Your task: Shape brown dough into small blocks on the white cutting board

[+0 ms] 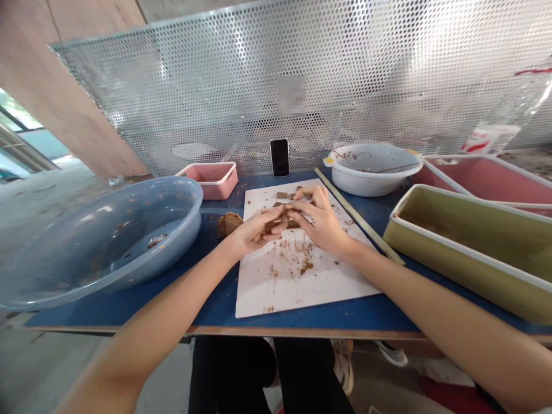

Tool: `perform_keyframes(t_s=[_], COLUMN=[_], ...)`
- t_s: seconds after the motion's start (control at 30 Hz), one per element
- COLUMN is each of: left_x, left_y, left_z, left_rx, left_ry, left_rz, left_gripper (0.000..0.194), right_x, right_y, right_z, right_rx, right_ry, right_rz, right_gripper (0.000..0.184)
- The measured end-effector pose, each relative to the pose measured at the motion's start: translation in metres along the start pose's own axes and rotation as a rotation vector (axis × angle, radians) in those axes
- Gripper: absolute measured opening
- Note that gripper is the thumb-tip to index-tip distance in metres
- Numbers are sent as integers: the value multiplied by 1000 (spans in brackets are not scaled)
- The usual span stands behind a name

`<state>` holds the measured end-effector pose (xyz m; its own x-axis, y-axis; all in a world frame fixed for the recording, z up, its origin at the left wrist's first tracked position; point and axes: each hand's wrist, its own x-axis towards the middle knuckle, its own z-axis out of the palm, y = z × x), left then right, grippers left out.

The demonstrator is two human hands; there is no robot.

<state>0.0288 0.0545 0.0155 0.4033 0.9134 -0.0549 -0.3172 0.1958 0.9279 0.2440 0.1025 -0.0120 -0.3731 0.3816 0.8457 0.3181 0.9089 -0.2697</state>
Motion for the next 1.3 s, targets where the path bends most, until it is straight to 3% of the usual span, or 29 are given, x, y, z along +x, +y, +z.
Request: perform_keyframes(t_s=[0.33, 0.53, 0.7, 1.1, 1.3], left_x=[0, 2, 3, 1, 1], left_y=[-4, -5, -4, -4, -4], left_z=[-2, -6, -5, -4, -3], left_rx=[-22, -62, -86, -80, -75], left_ry=[-60, -71, -54, -32, -62], left_rz=[50, 39, 23, 17, 32], left_gripper=[47, 38, 28, 35, 40], right_x=[-3, 0, -1, -1, -2], right_y=[-5, -2, -1, -1, -3], right_z=[4, -1, -3, -4, -4], right_rx=[10, -48, -63, -74, -89], right_ry=[-2, 137, 137, 116, 99], right_rz=[-62, -79, -82, -117, -62], right_gripper=[41, 20, 7, 16, 14])
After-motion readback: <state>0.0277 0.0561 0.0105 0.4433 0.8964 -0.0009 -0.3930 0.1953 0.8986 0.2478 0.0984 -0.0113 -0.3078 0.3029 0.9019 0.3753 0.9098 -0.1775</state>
